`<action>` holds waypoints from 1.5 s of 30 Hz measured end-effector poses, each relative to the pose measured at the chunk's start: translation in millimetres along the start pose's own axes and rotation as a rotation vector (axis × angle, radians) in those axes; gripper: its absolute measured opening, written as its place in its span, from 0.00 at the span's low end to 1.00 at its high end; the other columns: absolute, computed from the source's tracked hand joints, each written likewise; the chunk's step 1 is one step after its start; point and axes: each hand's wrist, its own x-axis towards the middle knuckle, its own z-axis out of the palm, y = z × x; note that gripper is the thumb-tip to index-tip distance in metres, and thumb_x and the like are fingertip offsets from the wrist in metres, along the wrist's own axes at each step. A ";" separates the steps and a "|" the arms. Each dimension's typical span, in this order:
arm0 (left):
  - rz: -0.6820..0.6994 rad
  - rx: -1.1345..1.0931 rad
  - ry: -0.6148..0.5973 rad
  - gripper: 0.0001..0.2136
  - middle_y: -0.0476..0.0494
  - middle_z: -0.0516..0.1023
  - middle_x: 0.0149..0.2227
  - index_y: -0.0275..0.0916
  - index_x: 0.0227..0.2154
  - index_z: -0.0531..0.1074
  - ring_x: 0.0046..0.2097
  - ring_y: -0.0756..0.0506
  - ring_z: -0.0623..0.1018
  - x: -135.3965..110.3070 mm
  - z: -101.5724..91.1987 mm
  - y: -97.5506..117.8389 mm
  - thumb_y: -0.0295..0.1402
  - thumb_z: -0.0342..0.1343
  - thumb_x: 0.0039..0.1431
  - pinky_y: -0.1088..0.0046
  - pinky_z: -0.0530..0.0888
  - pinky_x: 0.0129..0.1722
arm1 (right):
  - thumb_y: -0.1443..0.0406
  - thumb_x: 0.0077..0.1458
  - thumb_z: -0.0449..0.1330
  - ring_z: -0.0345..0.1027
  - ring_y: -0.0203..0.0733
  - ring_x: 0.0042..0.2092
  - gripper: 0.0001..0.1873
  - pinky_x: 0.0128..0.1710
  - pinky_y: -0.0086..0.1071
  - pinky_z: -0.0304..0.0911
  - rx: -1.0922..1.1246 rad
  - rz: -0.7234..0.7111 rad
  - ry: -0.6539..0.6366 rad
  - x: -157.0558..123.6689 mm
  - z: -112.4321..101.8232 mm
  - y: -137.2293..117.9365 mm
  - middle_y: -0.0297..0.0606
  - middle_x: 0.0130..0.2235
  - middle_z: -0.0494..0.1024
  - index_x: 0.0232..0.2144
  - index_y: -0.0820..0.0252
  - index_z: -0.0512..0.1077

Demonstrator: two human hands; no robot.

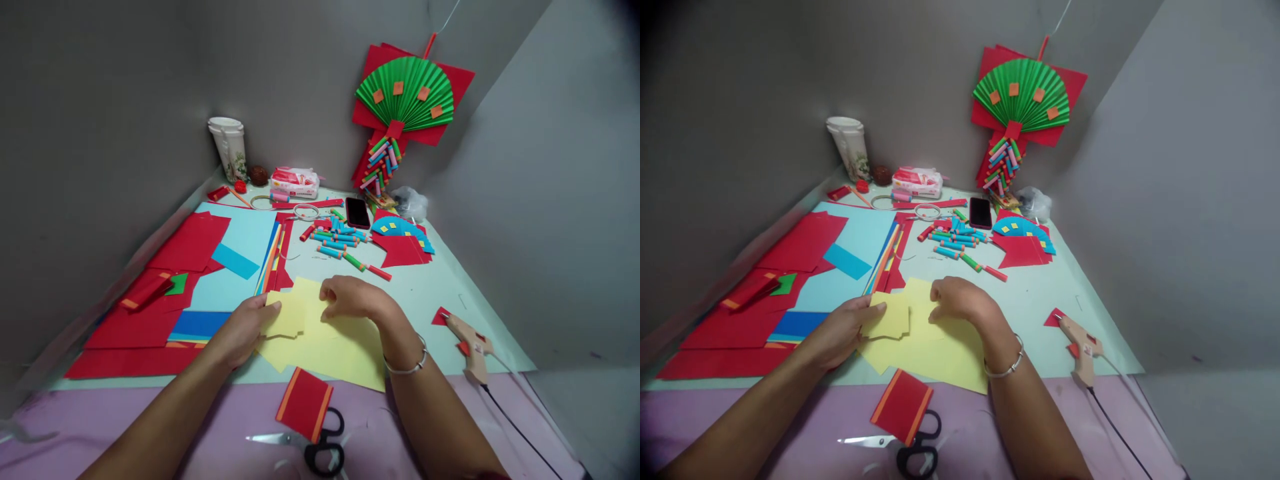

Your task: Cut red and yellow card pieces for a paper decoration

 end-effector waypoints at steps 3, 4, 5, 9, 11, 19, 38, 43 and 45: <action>-0.009 0.004 0.001 0.16 0.36 0.83 0.32 0.31 0.45 0.74 0.31 0.37 0.83 0.1 0.7 0.4 0.31 0.60 0.52 0.65 0.78 0.30 | 0.58 0.40 0.72 0.67 0.41 0.36 0.25 0.27 0.28 0.55 -0.047 0.007 -0.043 1.9 8.5 -6.5 0.38 0.43 0.74 0.42 0.55 0.72; -0.013 0.005 0.001 0.16 0.36 0.83 0.32 0.31 0.45 0.74 0.31 0.37 0.83 0.0 0.9 0.8 0.30 0.60 0.53 0.65 0.78 0.30 | 0.58 0.41 0.72 0.67 0.41 0.37 0.25 0.27 0.28 0.54 -0.062 0.015 -0.051 2.0 9.7 -8.9 0.38 0.44 0.73 0.42 0.56 0.71; -0.016 0.006 0.002 0.16 0.36 0.83 0.32 0.31 0.45 0.74 0.31 0.38 0.83 -0.2 1.1 1.2 0.30 0.60 0.53 0.65 0.78 0.30 | 0.58 0.41 0.72 0.67 0.42 0.37 0.25 0.27 0.28 0.54 -0.074 0.023 -0.060 1.6 9.9 -11.1 0.39 0.44 0.73 0.42 0.56 0.71; -0.021 0.007 0.011 0.15 0.37 0.84 0.32 0.32 0.45 0.74 0.31 0.38 0.83 -0.5 1.8 2.2 0.29 0.59 0.54 0.66 0.78 0.30 | 0.58 0.42 0.71 0.67 0.42 0.36 0.23 0.24 0.28 0.52 -0.101 0.039 -0.092 -2.0 6.4 -16.5 0.41 0.44 0.73 0.40 0.58 0.71; -0.024 0.006 0.014 0.15 0.37 0.84 0.32 0.32 0.45 0.74 0.31 0.38 0.83 -0.6 2.2 2.2 0.29 0.59 0.54 0.66 0.78 0.30 | 0.59 0.43 0.70 0.66 0.42 0.35 0.21 0.24 0.28 0.51 -0.100 0.035 -0.103 -3.3 4.6 -18.0 0.41 0.43 0.73 0.39 0.58 0.71; -0.003 0.006 0.010 0.18 0.37 0.84 0.33 0.32 0.44 0.75 0.32 0.37 0.83 -3.2 2.5 3.6 0.29 0.63 0.48 0.66 0.78 0.30 | 0.68 0.46 0.66 0.65 0.39 0.32 0.08 0.25 0.29 0.52 -0.003 -0.029 -0.107 -5.7 -3.5 -14.3 0.34 0.33 0.75 0.30 0.57 0.70; 0.056 -0.107 -0.011 0.15 0.36 0.84 0.38 0.34 0.45 0.74 0.39 0.37 0.83 -5.0 3.8 2.0 0.33 0.62 0.54 0.64 0.80 0.34 | 0.66 0.55 0.59 0.65 0.36 0.31 0.05 0.29 0.28 0.57 0.297 -0.228 0.082 -30.8 -33.4 -12.5 0.31 0.30 0.73 0.36 0.56 0.72; 0.017 -0.107 -0.100 0.19 0.34 0.84 0.38 0.33 0.47 0.74 0.40 0.35 0.83 -10.4 10.8 2.9 0.38 0.63 0.54 0.64 0.79 0.33 | 0.64 0.51 0.64 0.65 0.35 0.31 0.09 0.28 0.28 0.57 0.337 -0.149 0.097 -8.5 -9.0 -28.9 0.30 0.32 0.74 0.36 0.56 0.72; 0.008 -0.089 -0.116 0.22 0.34 0.84 0.38 0.33 0.49 0.73 0.40 0.34 0.83 -11.0 12.2 2.4 0.38 0.64 0.53 0.65 0.79 0.32 | 0.63 0.49 0.66 0.65 0.35 0.30 0.10 0.28 0.27 0.57 0.369 -0.145 0.104 -4.0 -3.8 -31.0 0.29 0.31 0.74 0.35 0.56 0.71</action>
